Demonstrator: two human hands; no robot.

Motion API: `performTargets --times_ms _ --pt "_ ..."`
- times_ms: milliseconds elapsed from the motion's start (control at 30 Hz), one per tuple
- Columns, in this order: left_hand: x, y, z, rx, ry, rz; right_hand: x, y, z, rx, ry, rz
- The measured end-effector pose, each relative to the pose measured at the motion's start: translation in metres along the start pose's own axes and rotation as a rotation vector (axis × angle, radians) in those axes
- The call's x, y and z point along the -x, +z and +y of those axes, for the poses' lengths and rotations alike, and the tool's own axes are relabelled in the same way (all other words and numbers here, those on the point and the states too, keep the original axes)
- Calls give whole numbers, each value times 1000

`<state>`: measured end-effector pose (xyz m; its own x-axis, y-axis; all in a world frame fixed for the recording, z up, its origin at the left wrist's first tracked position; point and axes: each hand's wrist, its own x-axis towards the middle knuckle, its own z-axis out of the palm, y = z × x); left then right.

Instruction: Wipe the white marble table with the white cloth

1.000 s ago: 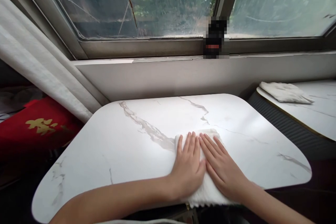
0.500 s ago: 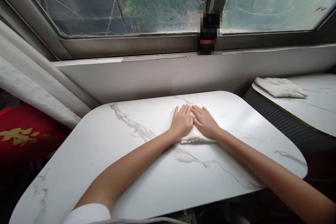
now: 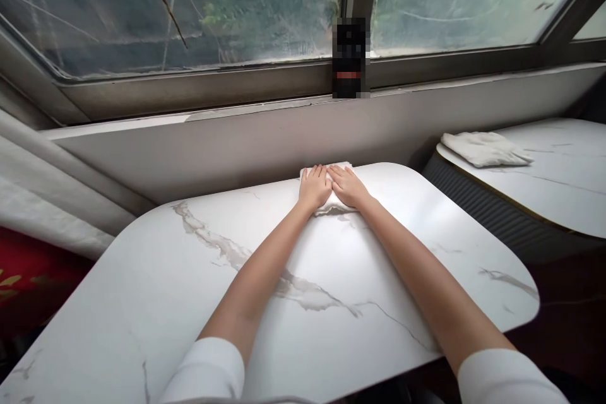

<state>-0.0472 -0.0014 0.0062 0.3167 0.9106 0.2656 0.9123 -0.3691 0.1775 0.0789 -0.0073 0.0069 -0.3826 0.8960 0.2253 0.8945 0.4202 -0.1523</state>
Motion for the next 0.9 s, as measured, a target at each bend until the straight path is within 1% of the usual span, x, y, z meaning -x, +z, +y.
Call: performTargets --times_ms 100,167,267,400,467,533,567,633,700,733,800,900 --pt "21 -2 19 1 -22 -6 26 -5 0 2 -33 -3" --pt "45 -4 39 4 -12 -13 56 -12 1 -2 -65 -9" --pt "94 -10 76 36 56 -36 120 -26 0 -3 -114 -6" --pt "161 -26 123 146 224 -113 212 -48 -8 25 -136 32" --pt "185 -34 140 204 306 -150 249 -57 -13 49 -140 39" --pt "198 -40 151 245 363 -186 273 -62 -17 81 -128 45" --pt "200 -41 155 256 377 -201 280 -62 -17 100 -110 50" --pt "194 -38 159 260 391 -215 283 -61 -13 136 -60 51" --pt "177 -30 159 252 389 -206 272 -56 -3 158 2 26" --pt "164 -25 158 244 385 -197 261 -54 4 161 34 5" --pt "132 -14 155 220 361 -172 231 -49 22 147 102 -39" --pt "75 5 150 185 284 -137 172 -46 57 93 176 -73"
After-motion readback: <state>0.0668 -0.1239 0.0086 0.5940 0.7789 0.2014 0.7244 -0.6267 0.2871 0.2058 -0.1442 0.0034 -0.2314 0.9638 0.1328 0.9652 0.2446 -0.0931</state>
